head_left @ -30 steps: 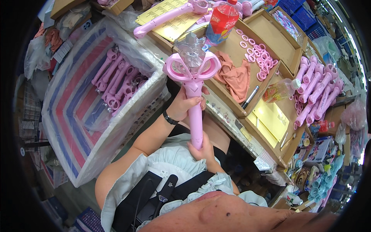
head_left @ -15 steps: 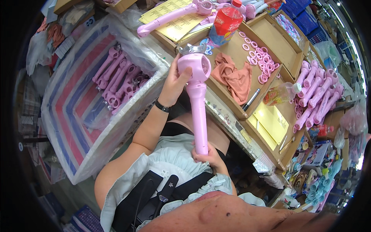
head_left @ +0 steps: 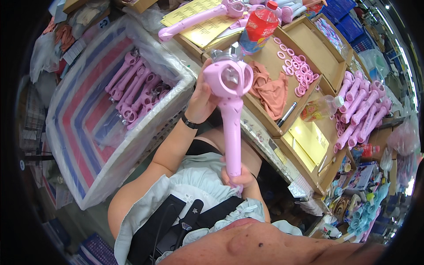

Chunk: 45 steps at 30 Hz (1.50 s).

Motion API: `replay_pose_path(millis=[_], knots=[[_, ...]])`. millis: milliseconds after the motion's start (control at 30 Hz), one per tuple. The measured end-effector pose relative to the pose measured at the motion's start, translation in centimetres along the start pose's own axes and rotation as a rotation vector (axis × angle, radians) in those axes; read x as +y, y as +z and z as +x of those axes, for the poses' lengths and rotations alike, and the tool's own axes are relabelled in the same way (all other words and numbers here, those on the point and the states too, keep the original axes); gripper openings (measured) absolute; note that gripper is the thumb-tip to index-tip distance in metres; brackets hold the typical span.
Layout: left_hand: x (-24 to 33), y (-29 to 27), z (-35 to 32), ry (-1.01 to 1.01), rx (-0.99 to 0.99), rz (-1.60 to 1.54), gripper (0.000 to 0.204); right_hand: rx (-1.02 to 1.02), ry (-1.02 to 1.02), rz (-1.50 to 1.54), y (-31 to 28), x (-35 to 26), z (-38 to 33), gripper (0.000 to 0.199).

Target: The person assembles pink light-up wands by inserting batteries, attaching clear plastic tops, and testing the lights. They wipe the wands with a cloth and place finished units into a bin.

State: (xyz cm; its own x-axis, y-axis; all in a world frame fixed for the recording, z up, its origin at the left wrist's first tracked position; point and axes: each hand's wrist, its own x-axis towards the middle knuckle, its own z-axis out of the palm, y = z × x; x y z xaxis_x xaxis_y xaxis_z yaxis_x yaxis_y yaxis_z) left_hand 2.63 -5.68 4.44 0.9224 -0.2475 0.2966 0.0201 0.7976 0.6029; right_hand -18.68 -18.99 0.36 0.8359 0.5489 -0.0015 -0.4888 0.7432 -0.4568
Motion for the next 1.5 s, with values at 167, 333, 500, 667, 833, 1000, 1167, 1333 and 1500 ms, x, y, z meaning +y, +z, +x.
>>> replay_pose_path(millis=[167,333,500,667,833,1000,1167,1333,1500], knots=[[0.1,-0.6,0.8,0.121,0.262,0.59,0.049,0.773,-0.176,-1.23,2.5,-0.5,1.5,0.064],[0.0,-0.3,0.1,0.071,0.163,0.601,0.063,0.965,-0.055,-1.553,4.0,-0.5,1.9,0.062],[0.2,-0.3,0.5,0.088,0.177,0.716,0.062,0.984,0.007,-1.619,4.0,-0.4,1.9,0.063],[0.7,-1.2,0.3,0.088,0.147,0.76,0.061,0.941,-0.012,-1.583,3.7,-0.4,1.5,0.064],[0.2,-1.4,0.7,0.143,0.127,0.729,0.069,0.926,-0.094,-1.569,3.8,-0.6,1.5,0.064],[-0.9,0.3,-0.4,0.132,0.212,0.537,0.078,0.869,-0.149,-1.425,4.0,-1.4,2.3,0.065],[-1.0,1.6,-2.5,-0.289,0.089,0.062,0.057,0.598,-0.309,-1.105,3.3,-1.8,2.7,0.075],[0.8,-0.4,1.2,-0.224,0.341,0.053,0.058,0.498,-0.454,-0.805,2.8,-1.2,0.8,0.091],[1.5,-0.3,2.0,-0.172,0.438,0.15,0.058,0.676,-0.6,-1.616,2.2,-1.0,1.2,0.083]])
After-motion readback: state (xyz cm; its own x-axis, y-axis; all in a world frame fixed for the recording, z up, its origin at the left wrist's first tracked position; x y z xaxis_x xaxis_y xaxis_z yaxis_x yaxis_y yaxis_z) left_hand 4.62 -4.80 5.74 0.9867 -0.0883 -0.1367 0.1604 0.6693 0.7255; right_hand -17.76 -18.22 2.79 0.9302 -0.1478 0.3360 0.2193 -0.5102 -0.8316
